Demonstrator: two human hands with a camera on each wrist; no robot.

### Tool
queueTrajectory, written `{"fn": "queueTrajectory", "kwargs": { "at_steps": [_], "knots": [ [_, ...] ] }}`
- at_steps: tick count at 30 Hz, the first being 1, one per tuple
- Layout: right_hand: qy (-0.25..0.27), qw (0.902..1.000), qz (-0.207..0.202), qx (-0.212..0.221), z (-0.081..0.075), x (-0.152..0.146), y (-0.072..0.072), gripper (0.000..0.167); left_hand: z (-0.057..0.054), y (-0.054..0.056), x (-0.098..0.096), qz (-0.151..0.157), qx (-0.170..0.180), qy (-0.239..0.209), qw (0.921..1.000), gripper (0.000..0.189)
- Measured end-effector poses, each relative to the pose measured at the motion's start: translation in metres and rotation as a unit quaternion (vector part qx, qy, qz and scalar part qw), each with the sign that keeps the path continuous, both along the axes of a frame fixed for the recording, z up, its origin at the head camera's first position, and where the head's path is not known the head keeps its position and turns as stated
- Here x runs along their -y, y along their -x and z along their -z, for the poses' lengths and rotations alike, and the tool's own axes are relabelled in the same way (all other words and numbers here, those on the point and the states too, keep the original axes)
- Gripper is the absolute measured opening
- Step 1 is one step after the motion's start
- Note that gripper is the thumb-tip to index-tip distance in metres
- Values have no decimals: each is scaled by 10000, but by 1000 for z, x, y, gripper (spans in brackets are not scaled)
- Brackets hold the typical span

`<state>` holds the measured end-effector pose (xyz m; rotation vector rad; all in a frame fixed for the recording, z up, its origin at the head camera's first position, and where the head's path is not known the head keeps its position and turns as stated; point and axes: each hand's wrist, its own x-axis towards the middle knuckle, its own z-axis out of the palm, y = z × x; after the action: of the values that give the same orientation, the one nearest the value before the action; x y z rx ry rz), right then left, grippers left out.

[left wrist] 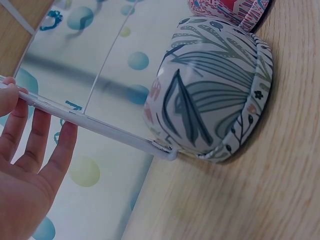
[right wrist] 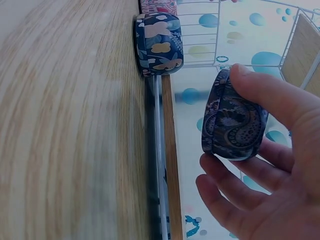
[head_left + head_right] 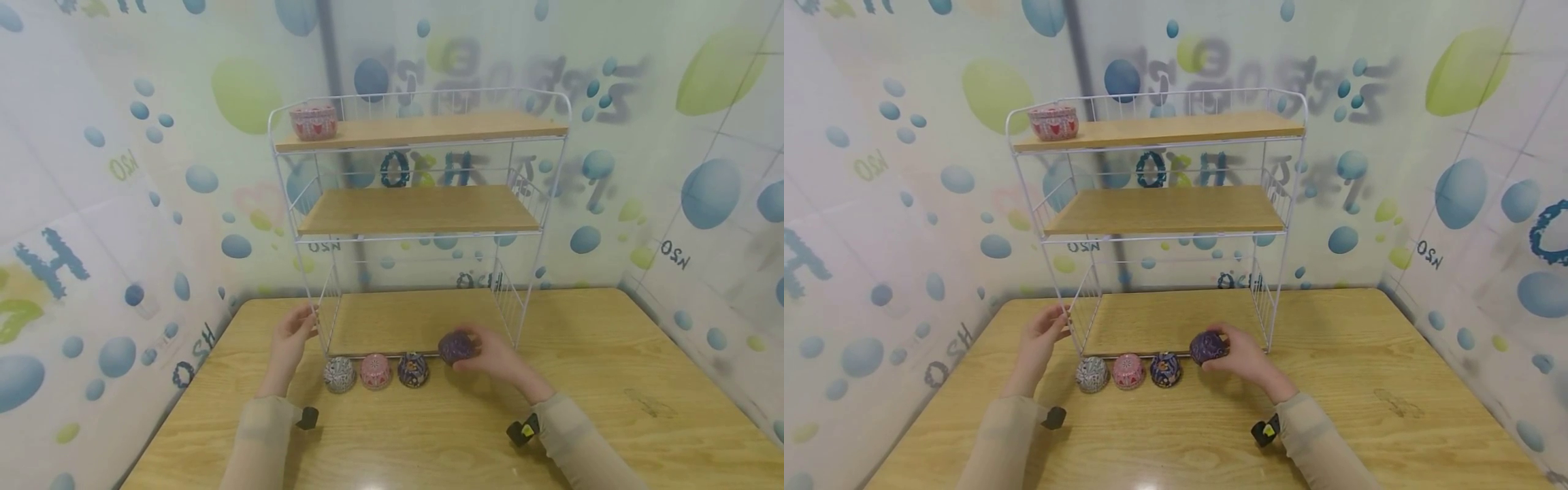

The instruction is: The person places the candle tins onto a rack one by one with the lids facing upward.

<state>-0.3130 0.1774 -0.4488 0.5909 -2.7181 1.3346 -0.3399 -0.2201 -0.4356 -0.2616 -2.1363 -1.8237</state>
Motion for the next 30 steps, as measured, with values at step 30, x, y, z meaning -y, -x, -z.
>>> {"fn": "queueTrajectory", "kwargs": {
  "at_steps": [30],
  "knots": [
    [105, 9997, -26, -208, 0, 2, -1, 75, -28, -21, -12, -40, 175, -47, 9998, 29]
  ]
}}
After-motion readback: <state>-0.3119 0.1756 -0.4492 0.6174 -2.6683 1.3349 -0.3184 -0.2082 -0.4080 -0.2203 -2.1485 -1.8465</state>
